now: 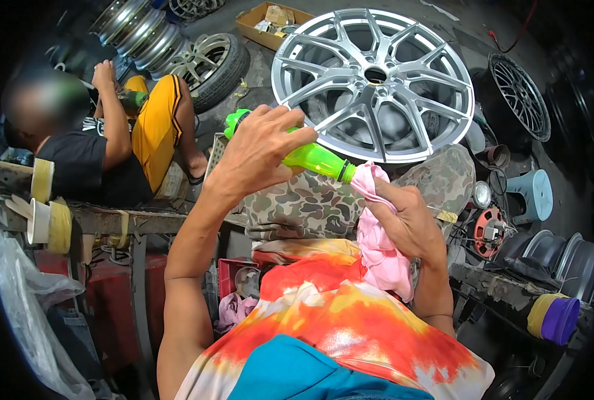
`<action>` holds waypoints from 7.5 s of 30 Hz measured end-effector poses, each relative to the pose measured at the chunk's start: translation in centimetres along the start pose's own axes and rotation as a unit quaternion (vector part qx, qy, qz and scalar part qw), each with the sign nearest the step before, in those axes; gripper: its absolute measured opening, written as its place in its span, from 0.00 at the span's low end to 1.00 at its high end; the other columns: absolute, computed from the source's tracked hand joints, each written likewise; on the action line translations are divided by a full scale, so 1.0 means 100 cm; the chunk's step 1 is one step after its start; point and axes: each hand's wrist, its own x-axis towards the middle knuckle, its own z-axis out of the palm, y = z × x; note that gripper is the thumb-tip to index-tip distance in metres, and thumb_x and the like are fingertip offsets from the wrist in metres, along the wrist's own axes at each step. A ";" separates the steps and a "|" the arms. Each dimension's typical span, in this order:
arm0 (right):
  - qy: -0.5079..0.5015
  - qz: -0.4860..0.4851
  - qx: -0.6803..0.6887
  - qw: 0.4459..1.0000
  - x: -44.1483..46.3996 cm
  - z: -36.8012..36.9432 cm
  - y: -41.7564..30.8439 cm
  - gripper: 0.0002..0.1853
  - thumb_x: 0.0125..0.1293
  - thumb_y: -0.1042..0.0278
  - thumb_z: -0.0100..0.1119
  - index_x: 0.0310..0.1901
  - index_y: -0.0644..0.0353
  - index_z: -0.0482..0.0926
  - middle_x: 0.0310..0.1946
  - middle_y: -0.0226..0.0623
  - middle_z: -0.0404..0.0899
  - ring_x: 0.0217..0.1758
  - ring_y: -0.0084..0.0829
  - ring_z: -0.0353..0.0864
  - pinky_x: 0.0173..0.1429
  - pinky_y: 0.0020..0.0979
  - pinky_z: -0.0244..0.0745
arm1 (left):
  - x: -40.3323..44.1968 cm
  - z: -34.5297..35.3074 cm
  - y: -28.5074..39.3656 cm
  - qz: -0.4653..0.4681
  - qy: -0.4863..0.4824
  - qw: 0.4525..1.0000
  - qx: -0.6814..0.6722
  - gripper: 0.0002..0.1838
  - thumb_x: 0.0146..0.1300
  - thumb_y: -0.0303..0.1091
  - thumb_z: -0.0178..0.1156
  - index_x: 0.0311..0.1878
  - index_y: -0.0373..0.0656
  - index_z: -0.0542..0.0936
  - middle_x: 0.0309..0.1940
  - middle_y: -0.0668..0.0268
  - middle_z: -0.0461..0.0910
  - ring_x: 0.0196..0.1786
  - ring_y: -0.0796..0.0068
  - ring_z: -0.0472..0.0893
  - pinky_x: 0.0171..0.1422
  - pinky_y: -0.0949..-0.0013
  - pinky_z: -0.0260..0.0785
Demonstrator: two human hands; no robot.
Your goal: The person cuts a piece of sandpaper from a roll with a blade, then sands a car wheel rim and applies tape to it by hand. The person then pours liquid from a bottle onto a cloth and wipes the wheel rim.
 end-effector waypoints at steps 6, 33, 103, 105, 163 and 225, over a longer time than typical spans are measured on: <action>0.000 0.023 -0.008 1.000 -0.002 -0.003 -0.005 0.14 0.70 0.71 0.62 0.55 0.62 0.82 0.26 0.54 0.78 0.28 0.56 0.83 0.33 0.44 0.74 | -0.004 0.001 0.002 -0.036 -0.032 0.997 -0.054 0.27 0.41 0.35 0.79 0.49 0.49 0.83 0.46 0.62 0.80 0.53 0.54 0.80 0.57 0.55 0.71; -0.022 -0.161 -0.055 0.985 0.022 0.087 -0.023 0.15 0.70 0.66 0.64 0.54 0.57 0.73 0.32 0.51 0.82 0.35 0.59 0.83 0.38 0.55 0.74 | -0.114 0.004 0.034 -0.230 -0.034 0.943 -0.239 0.24 0.60 0.45 0.77 0.44 0.35 0.79 0.38 0.51 0.79 0.44 0.43 0.79 0.49 0.50 0.71; 0.268 0.119 -0.043 0.955 -0.050 0.010 0.066 0.11 0.75 0.72 0.64 0.54 0.68 0.84 0.38 0.49 0.90 0.39 0.39 0.92 0.43 0.35 0.79 | -0.059 -0.029 -0.016 -0.418 0.169 0.864 -0.224 0.11 0.77 0.35 0.65 0.44 0.35 0.83 0.29 0.70 0.80 0.33 0.85 0.77 0.39 0.77 0.70; 0.251 0.123 -0.062 0.958 -0.048 0.011 0.072 0.12 0.75 0.72 0.64 0.54 0.68 0.84 0.38 0.49 0.90 0.38 0.39 0.91 0.44 0.35 0.80 | -0.008 -0.022 -0.008 -0.294 0.075 0.931 -0.203 0.10 0.72 0.34 0.68 0.46 0.36 0.85 0.31 0.66 0.82 0.36 0.78 0.81 0.43 0.71 0.73; 0.050 0.122 -0.252 0.959 0.011 -0.009 0.119 0.16 0.57 0.90 0.57 0.46 0.64 0.79 0.32 0.42 0.75 0.29 0.45 0.77 0.34 0.38 0.75 | 0.045 0.115 0.076 0.073 -0.384 0.888 -0.241 0.15 0.58 0.30 0.64 0.47 0.32 0.84 0.44 0.53 0.82 0.51 0.57 0.82 0.55 0.58 0.76; 0.058 0.140 -0.250 0.956 0.015 -0.011 0.116 0.13 0.57 0.88 0.59 0.43 0.64 0.78 0.33 0.44 0.75 0.29 0.48 0.77 0.34 0.42 0.74 | 0.040 0.120 0.075 0.060 -0.372 0.885 -0.275 0.13 0.59 0.31 0.64 0.45 0.34 0.85 0.44 0.51 0.82 0.49 0.57 0.82 0.52 0.58 0.75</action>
